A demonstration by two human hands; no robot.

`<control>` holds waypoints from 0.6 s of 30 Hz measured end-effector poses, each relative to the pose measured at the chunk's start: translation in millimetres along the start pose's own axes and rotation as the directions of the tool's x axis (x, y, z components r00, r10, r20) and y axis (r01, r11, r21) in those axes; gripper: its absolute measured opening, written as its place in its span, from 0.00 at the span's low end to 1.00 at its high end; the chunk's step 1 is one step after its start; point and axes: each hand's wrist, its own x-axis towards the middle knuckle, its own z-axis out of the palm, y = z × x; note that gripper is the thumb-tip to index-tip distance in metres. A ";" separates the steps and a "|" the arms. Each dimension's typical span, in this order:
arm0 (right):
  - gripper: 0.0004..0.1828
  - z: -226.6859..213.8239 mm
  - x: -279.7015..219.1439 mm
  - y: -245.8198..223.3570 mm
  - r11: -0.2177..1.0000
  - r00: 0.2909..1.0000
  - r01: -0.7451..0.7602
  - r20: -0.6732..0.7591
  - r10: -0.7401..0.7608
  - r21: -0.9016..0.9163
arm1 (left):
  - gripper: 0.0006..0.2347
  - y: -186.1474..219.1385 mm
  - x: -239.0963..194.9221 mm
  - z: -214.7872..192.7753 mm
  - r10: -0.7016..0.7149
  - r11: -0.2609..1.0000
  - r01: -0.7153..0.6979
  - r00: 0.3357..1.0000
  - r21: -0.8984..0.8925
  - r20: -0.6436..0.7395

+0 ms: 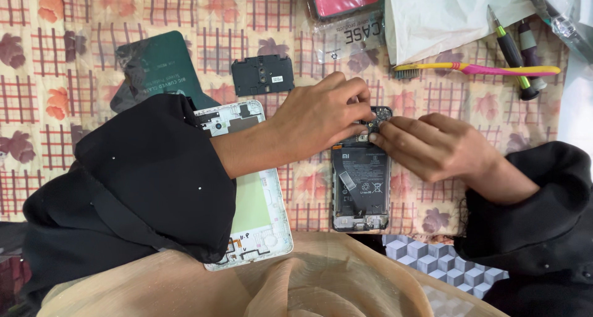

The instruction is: The person disassembles a smartphone by removing screws and detaching internal components. They use a screwdriver to loosen screws and a toothbrush to clean the interior, then reattach parts and secure them with screws.

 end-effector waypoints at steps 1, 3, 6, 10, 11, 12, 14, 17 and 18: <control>0.10 3.2 -2.7 1.6 1.000 1.000 0.002 0.005 -0.002 -0.004 | 0.09 1.4 -0.6 -0.5 0.029 0.999 -0.029 0.999 0.026 -0.031; 0.08 6.5 -7.4 3.8 1.000 1.000 0.008 0.018 -0.008 -0.010 | 0.09 5.4 -3.5 -1.1 0.090 0.994 -0.083 0.992 0.076 -0.093; 0.08 3.6 -10.2 3.8 1.000 1.000 0.012 0.012 -0.012 -0.007 | 0.05 8.7 -10.4 -2.2 0.224 0.950 -0.186 0.965 0.250 -0.135; 0.11 -4.7 -2.7 5.3 0.999 0.999 -0.019 0.041 0.018 0.034 | 0.01 9.5 -10.3 -0.6 0.334 0.925 -0.300 0.935 0.233 -0.120; 0.11 -6.2 -0.2 5.8 0.997 0.999 -0.039 0.029 0.037 0.068 | 0.01 9.2 -10.2 -0.2 0.363 0.908 -0.324 0.925 0.264 -0.111; 0.12 -7.3 2.1 6.3 0.993 0.998 -0.058 0.017 0.057 0.103 | 0.01 9.1 -10.2 0.2 0.391 0.890 -0.348 0.915 0.294 -0.101; 0.14 -9.3 5.7 6.6 0.961 0.985 -0.171 0.027 0.170 0.215 | 0.01 8.6 -10.0 -0.1 0.401 0.876 -0.353 0.912 0.329 -0.091; 0.14 -11.1 8.9 6.9 0.934 0.972 -0.232 0.027 0.234 0.272 | 0.01 8.5 -10.5 -1.2 0.432 0.841 -0.373 0.899 0.393 -0.073; 0.14 -11.7 9.6 6.9 0.933 0.971 -0.235 0.024 0.237 0.274 | 0.01 9.0 -11.1 -1.2 0.444 0.827 -0.380 0.893 0.415 -0.068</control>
